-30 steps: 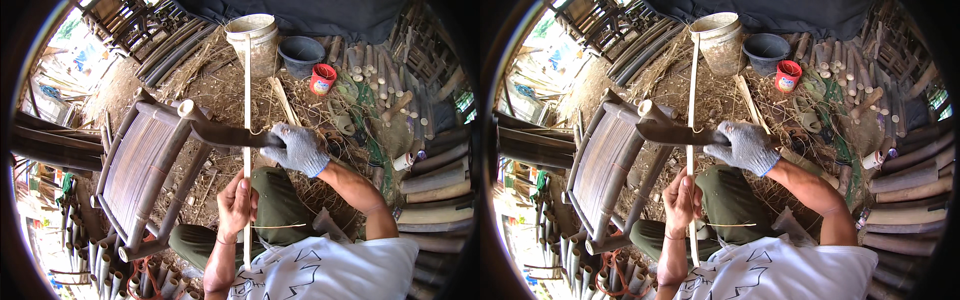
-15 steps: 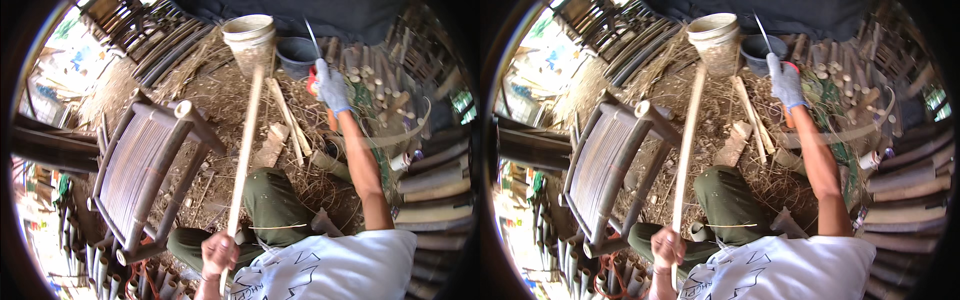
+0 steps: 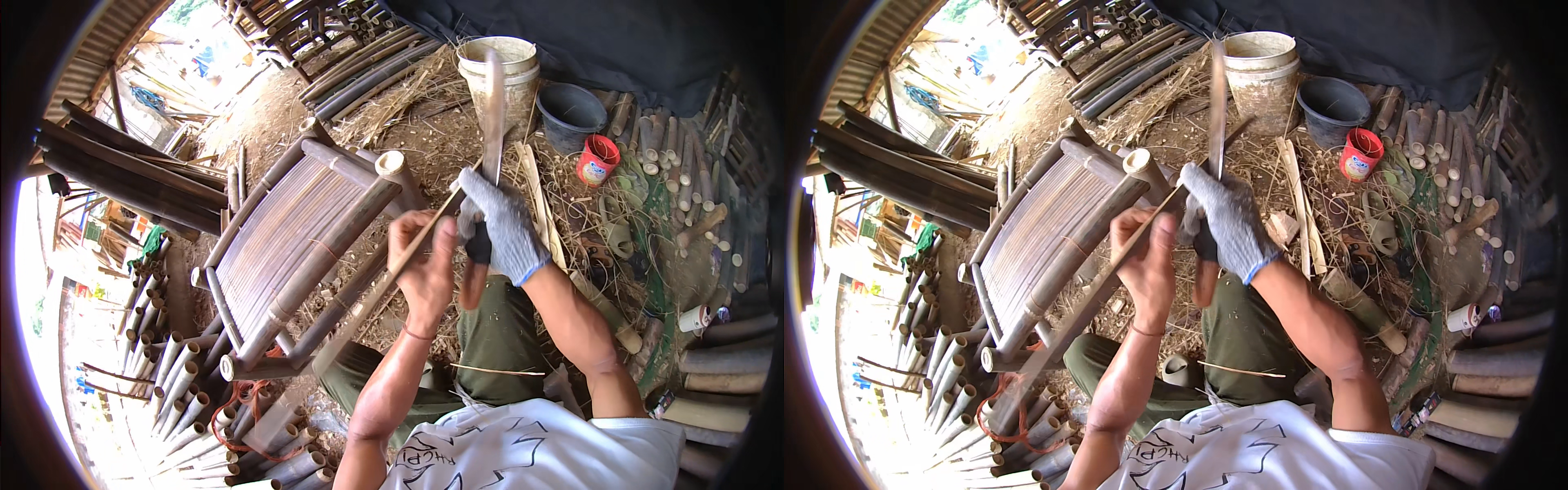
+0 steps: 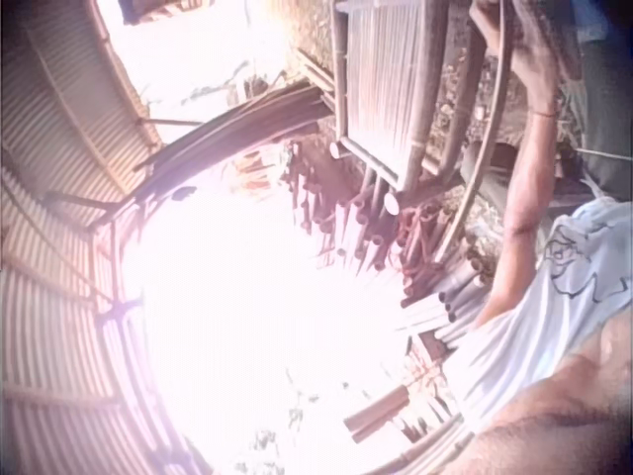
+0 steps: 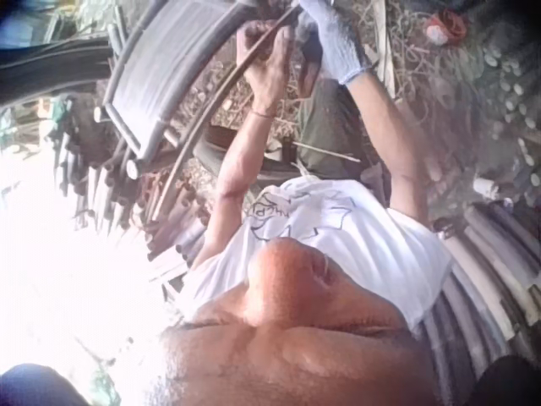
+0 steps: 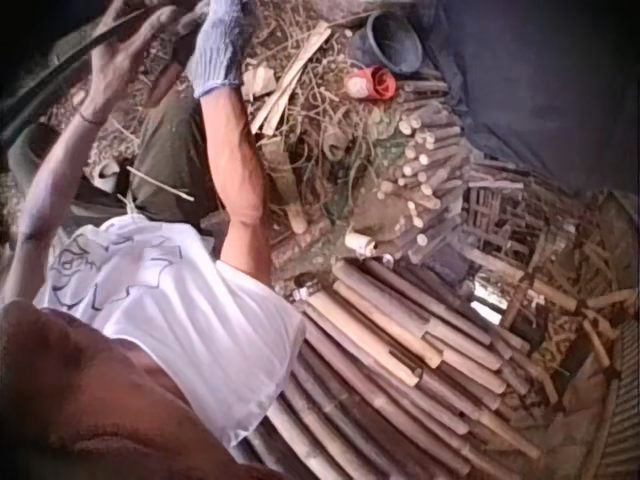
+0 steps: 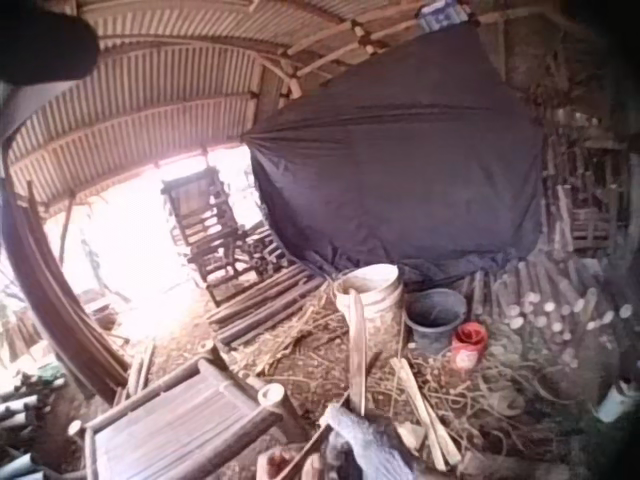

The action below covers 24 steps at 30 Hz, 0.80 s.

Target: The person shaves a thin strip of wood with a knife, fits it against the frame of a bamboo chair, and secures components by hand while wearing a glove.

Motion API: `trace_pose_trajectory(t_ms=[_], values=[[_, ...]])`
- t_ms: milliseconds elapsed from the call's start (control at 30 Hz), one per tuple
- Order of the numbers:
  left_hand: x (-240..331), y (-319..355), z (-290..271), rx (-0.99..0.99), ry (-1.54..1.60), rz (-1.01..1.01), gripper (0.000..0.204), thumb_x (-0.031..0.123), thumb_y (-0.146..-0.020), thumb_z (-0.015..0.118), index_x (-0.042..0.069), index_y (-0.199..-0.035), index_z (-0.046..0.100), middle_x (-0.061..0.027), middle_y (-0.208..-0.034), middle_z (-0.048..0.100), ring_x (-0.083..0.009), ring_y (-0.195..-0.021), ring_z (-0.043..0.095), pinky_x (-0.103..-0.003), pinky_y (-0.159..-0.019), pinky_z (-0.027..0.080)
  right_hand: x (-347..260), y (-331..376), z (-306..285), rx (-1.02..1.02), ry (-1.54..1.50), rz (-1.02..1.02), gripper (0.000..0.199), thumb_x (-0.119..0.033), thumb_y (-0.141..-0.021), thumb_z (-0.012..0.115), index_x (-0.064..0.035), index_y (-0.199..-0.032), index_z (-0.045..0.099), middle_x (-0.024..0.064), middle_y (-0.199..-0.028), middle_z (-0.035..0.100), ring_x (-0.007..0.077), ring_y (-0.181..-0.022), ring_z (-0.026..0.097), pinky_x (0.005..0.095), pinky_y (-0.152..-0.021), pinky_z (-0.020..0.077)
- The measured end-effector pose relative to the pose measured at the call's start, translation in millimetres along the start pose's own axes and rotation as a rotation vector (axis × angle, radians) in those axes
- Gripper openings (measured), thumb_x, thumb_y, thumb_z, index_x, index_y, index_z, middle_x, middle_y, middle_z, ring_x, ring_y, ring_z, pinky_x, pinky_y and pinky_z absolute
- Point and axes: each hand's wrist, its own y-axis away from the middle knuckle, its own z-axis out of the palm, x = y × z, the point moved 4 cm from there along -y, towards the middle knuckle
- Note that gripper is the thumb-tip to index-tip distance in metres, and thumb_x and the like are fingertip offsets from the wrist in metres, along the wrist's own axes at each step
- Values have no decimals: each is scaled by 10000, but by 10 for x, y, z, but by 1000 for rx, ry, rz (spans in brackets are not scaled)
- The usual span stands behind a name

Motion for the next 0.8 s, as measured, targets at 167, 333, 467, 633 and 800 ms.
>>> trace_pose_trajectory(t_ms=[167,333,467,633,800], values=[[-210,436,-347,-425,534,-739,467,214,-1024,602,-47,-1396,494,-186,-1136,675,-274,-1085,658,-421,-981,516,-239,-246,-385,9,-22,40,253,-322,-953,703,-85,-873,659,-36,-598,517,89,-470,512,252,-441,410],[0,823,-406,-436,366,-941,391,179,-1047,560,-60,-1356,563,-67,-887,658,-150,-652,651,-252,-578,545,-522,-450,-695,75,643,-360,352,-376,-980,660,-51,-849,638,1,-595,519,127,-457,497,301,-452,398],[-55,606,-344,-214,47,-714,359,170,-1041,597,-1,-1358,605,-2,-847,625,-25,-557,439,-192,-474,317,-429,13,-563,-54,1259,-524,529,-597,-938,606,-84,-809,590,88,-600,583,260,-533,619,412,-524,481],[-69,558,-295,-188,11,-565,374,176,-1036,614,6,-1368,602,0,-879,631,-14,-585,426,-187,-493,323,9,480,-464,-222,1571,-808,555,-644,-868,654,-91,-838,622,126,-669,641,301,-606,675,449,-547,517],[-28,930,-382,-246,-151,-540,348,127,-1040,584,-24,-1352,605,-6,-872,610,-60,-754,534,-219,-658,446,-278,57,-775,31,1475,-420,470,-548,-917,645,-85,-839,623,143,-644,625,337,-609,656,454,-573,500]])
